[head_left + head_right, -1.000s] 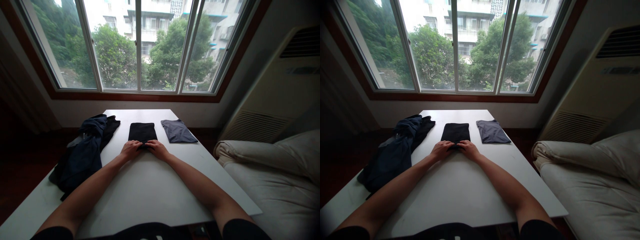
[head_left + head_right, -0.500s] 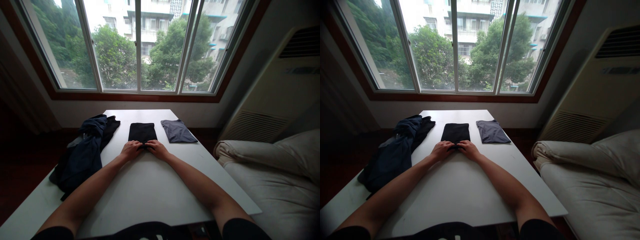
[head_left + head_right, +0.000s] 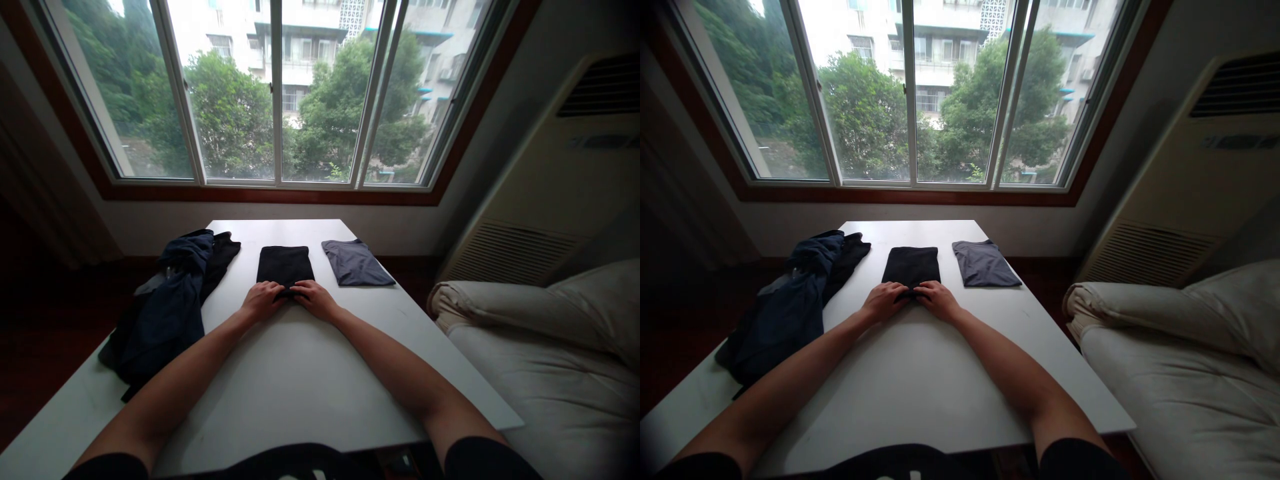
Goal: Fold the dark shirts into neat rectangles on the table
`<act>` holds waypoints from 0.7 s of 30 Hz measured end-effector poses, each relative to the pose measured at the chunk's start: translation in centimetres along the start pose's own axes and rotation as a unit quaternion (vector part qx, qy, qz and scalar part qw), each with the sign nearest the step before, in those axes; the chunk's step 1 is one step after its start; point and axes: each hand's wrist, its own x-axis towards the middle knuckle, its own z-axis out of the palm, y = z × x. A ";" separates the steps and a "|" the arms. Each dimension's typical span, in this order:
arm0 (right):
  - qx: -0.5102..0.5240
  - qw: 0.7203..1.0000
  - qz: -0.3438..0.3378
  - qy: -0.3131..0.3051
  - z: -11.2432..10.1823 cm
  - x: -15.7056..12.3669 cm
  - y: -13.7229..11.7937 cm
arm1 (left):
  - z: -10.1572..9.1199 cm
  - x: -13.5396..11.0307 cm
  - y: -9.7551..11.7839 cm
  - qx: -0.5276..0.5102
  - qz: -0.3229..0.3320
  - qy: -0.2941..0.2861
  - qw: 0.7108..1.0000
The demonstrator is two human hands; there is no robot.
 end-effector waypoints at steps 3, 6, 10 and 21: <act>0.000 1.000 0.000 0.000 0.0 0.0 0.0 | 0.0 0.0 0.0 0.000 -0.001 -0.001 1.000; -0.001 1.000 -0.001 -0.003 0.0 0.0 0.0 | 0.0 0.0 0.0 0.001 -0.003 -0.002 1.000; -0.001 1.000 -0.002 -0.005 0.0 0.1 -0.1 | -0.1 0.0 0.0 0.002 -0.002 -0.005 1.000; -0.005 1.000 -0.006 -0.001 0.0 0.0 -0.2 | -0.1 0.0 0.0 0.000 -0.008 -0.012 1.000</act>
